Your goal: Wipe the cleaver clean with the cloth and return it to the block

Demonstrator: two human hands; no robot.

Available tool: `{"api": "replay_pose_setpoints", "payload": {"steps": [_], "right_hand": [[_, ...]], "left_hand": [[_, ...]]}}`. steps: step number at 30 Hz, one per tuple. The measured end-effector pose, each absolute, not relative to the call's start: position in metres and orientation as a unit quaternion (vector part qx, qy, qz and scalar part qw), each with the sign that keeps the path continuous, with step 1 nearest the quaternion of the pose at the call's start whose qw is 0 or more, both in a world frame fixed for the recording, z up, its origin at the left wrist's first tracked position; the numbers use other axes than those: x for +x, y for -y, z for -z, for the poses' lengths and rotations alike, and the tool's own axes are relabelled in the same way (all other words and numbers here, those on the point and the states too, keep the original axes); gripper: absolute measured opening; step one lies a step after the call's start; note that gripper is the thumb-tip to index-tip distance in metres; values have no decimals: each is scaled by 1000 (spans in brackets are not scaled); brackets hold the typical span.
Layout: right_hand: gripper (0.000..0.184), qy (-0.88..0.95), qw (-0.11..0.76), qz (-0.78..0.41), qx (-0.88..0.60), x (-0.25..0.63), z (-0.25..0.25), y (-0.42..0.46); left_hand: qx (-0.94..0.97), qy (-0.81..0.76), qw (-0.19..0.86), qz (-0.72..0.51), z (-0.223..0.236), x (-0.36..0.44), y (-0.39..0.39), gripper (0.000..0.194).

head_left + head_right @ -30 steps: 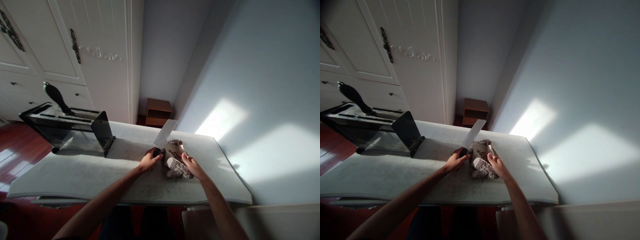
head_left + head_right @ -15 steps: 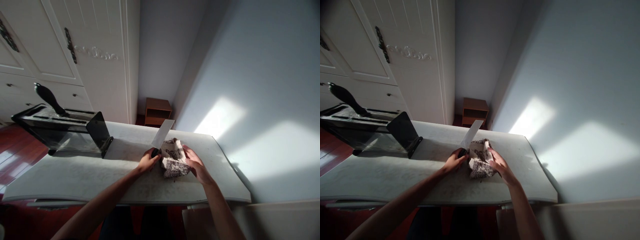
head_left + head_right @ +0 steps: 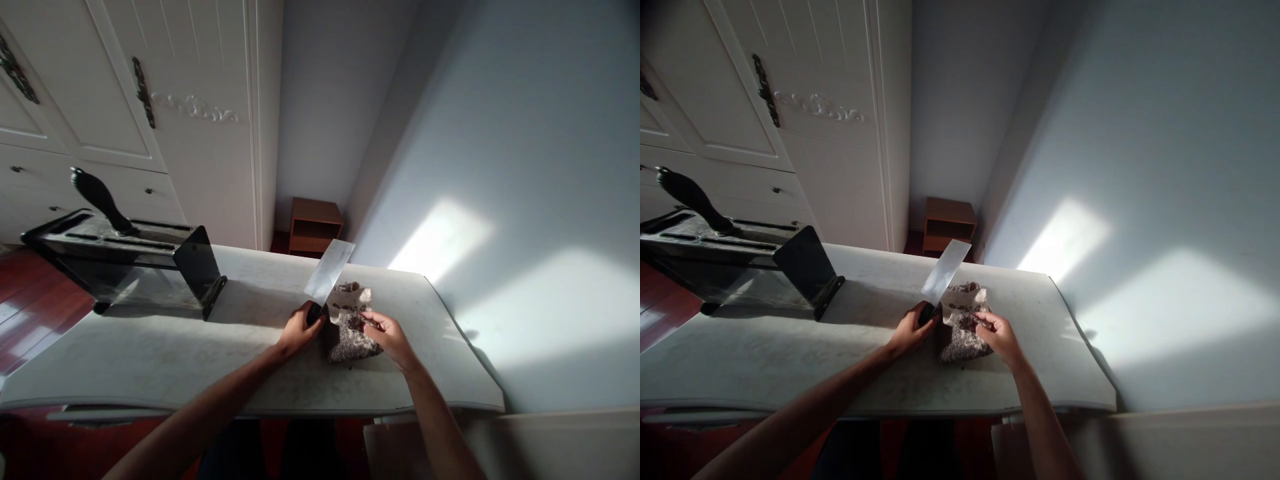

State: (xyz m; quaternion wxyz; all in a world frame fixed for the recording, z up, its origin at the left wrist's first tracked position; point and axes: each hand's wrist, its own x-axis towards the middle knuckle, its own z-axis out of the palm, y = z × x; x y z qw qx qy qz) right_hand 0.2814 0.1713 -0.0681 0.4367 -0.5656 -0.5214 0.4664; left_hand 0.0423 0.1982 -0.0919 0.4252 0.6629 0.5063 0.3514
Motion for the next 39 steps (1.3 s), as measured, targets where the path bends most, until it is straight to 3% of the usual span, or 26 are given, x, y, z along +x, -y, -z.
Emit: {"api": "replay_pose_setpoints", "payload": {"steps": [5,11,15,23,29,39], "right_hand": [[36,366,600,-474,-529,261,67,-195],[29,271,663,-547,-434,242,65,-225],[23,261,640,-591,-416,230,64,-232],[39,300,555,-673,-386,226,81,-231],[50,390,497,-643,-433,221,88,-222],[46,379,532,-655,-379,215,95,-212]], "left_hand": [[711,-477,371,-360,96,41,-196,24],[725,-491,354,-329,99,42,-195,17],[722,-514,367,-282,97,42,-197,21],[739,-514,363,-242,94,42,-198,30],[764,-469,373,-240,91,37,-199,36],[739,-486,396,-247,90,34,-199,38]]}}
